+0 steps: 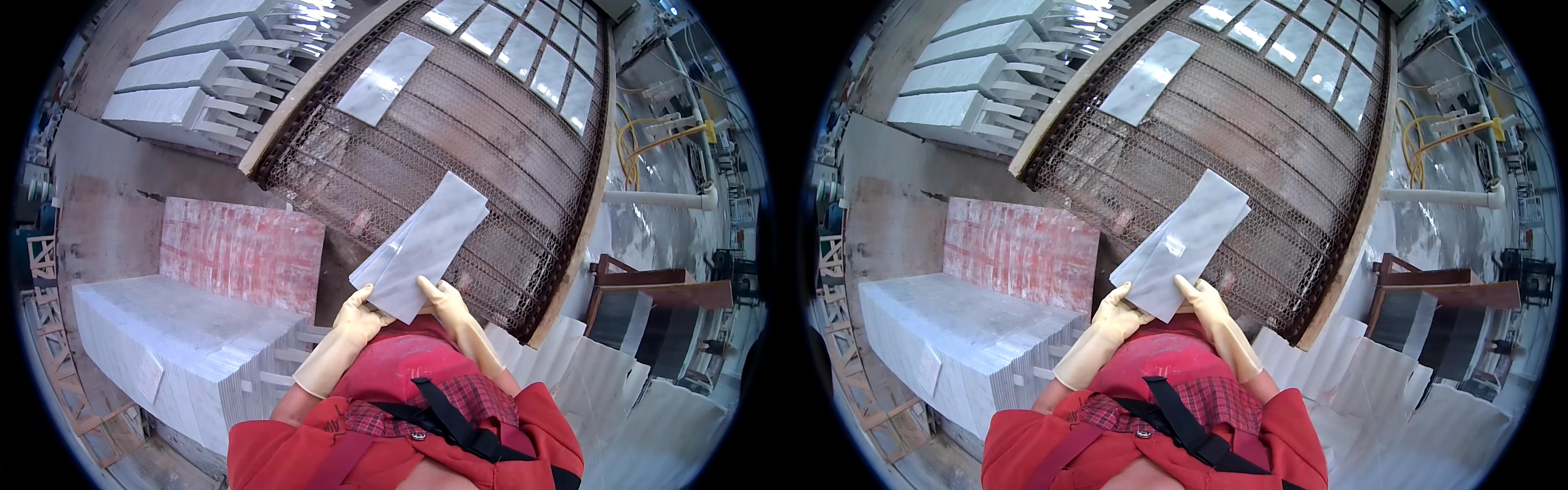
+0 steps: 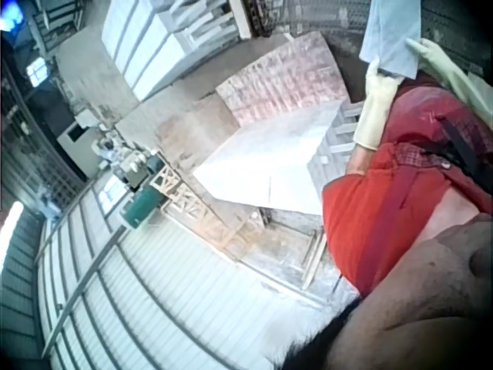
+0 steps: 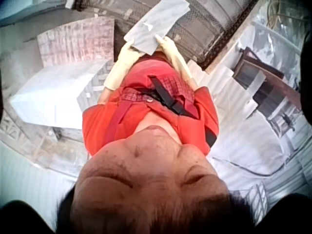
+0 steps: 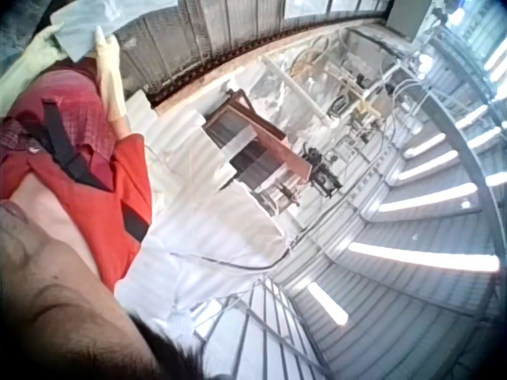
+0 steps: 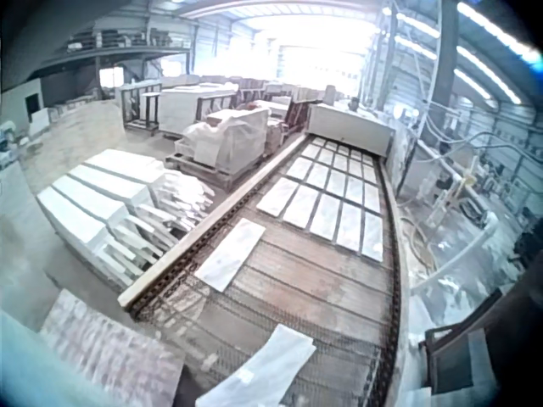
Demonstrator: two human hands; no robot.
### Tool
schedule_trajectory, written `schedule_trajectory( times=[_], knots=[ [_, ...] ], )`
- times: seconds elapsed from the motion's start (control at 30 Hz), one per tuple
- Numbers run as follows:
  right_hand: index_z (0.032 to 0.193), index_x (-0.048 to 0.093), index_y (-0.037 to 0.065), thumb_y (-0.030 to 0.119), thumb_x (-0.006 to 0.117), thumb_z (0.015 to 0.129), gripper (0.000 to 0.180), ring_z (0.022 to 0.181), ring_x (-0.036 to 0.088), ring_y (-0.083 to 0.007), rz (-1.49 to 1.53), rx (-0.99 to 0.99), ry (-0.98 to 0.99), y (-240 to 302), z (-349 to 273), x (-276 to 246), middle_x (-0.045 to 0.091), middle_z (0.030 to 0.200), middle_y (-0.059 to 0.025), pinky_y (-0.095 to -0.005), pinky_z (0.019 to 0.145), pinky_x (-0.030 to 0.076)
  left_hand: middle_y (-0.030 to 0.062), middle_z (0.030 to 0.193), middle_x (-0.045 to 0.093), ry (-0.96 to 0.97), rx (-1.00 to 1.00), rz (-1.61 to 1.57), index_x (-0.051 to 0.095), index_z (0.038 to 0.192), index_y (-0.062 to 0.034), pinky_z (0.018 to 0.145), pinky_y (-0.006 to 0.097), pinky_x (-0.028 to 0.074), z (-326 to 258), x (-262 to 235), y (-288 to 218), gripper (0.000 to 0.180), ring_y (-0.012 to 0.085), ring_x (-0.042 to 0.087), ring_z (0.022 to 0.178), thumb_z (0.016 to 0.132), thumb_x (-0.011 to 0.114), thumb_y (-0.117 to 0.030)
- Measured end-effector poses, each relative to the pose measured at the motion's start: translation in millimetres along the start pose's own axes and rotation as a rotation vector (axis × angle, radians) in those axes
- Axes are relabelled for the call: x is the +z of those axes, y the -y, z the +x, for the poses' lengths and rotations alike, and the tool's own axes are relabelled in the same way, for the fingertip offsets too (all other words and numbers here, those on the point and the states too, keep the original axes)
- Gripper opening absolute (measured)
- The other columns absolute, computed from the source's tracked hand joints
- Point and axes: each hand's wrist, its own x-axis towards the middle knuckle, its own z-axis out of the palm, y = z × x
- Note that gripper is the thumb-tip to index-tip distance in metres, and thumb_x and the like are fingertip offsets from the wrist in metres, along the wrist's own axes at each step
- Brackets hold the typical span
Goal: The person repeatedly picks up stacks of white rectangular tiles and places them onto a metal mesh conveyor belt. They handle the tiles one at a time or in small groups, arranging them in rows on the belt. The person wears gloves and a red shirt while working in a factory setting.
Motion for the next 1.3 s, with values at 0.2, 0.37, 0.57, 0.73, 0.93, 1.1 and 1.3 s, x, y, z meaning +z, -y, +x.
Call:
schedule_trajectory(
  times=[0.2,0.37,0.57,0.73,0.93,1.1,1.3],
  knots=[
    [0.128,0.065,-0.001,0.036,0.072,0.101,0.047,0.102,0.073,-0.0230,0.164,-0.046,-0.104,-2.7,4.1,-18.9,0.074,0.119,-0.0121,-0.0374,0.092,0.058,0.0164,0.145,0.058,-0.018,-0.010,0.100,0.052,0.142,-0.0061,0.108,0.068,0.047,9.4,-5.3,2.0,0.048,0.0403,0.058,0.132,0.095,0.063,0.000],
    [0.124,0.066,0.000,0.037,0.071,0.101,0.043,0.097,0.072,-0.0181,0.102,-0.048,-0.137,24.5,-10.2,-46.4,0.074,0.114,-0.0088,-0.0333,0.088,0.057,0.0149,0.144,0.057,0.000,0.012,0.176,0.050,0.144,-0.0101,0.107,0.070,0.049,13.3,-12.4,0.3,0.049,0.0417,0.058,0.132,0.098,0.061,0.001],
    [0.120,0.068,-0.001,0.032,0.070,0.102,0.038,0.091,0.073,-0.0164,0.044,-0.093,-0.039,51.5,-2.4,-77.3,0.076,0.109,-0.0087,-0.0321,0.084,0.059,0.0130,0.145,0.058,0.000,0.029,0.267,0.046,0.148,-0.0125,0.107,0.070,0.049,8.0,-1.4,2.0,0.055,0.0397,0.060,0.132,0.098,0.063,0.003],
    [0.121,0.068,-0.003,0.029,0.071,0.101,0.038,0.086,0.074,-0.0167,0.064,-0.127,-0.062,120.6,-30.6,-64.7,0.076,0.107,-0.0101,-0.0313,0.081,0.060,0.0133,0.149,0.055,-0.021,0.015,0.223,0.044,0.150,-0.0150,0.111,0.072,0.045,18.5,-6.6,6.9,0.062,0.0401,0.057,0.136,0.096,0.062,0.009],
    [0.132,0.061,-0.006,0.031,0.071,0.099,0.052,0.103,0.070,-0.0203,-0.051,-0.395,-0.132,200.4,44.3,-30.2,0.070,0.123,-0.0152,-0.0350,0.093,0.056,0.0151,0.149,0.055,0.056,-0.053,0.302,0.044,0.152,-0.0108,0.109,0.073,0.046,23.2,-9.5,-4.8,0.061,0.0470,0.058,0.131,0.096,0.065,0.000],
    [0.131,0.061,-0.006,0.022,0.072,0.099,0.044,0.107,0.071,-0.0248,0.035,-0.464,-0.067,252.5,151.4,-16.3,0.071,0.124,-0.0164,-0.0369,0.098,0.055,0.0158,0.162,0.041,-0.017,-0.021,0.382,0.035,0.162,-0.0165,0.106,0.082,0.037,12.3,7.7,-6.2,0.073,0.0523,0.046,0.139,0.103,0.057,-0.053],
    [0.130,0.061,-0.005,0.012,0.070,0.100,0.036,0.111,0.072,-0.0300,0.246,-0.492,0.010,282.6,225.6,-1.6,0.071,0.125,-0.0187,-0.0414,0.100,0.057,0.0070,0.171,0.032,-0.033,-0.005,0.272,0.033,0.164,-0.0272,0.109,0.086,0.022,13.2,21.7,-5.7,0.084,0.0423,0.032,0.154,0.099,0.041,-0.079]
  ],
)
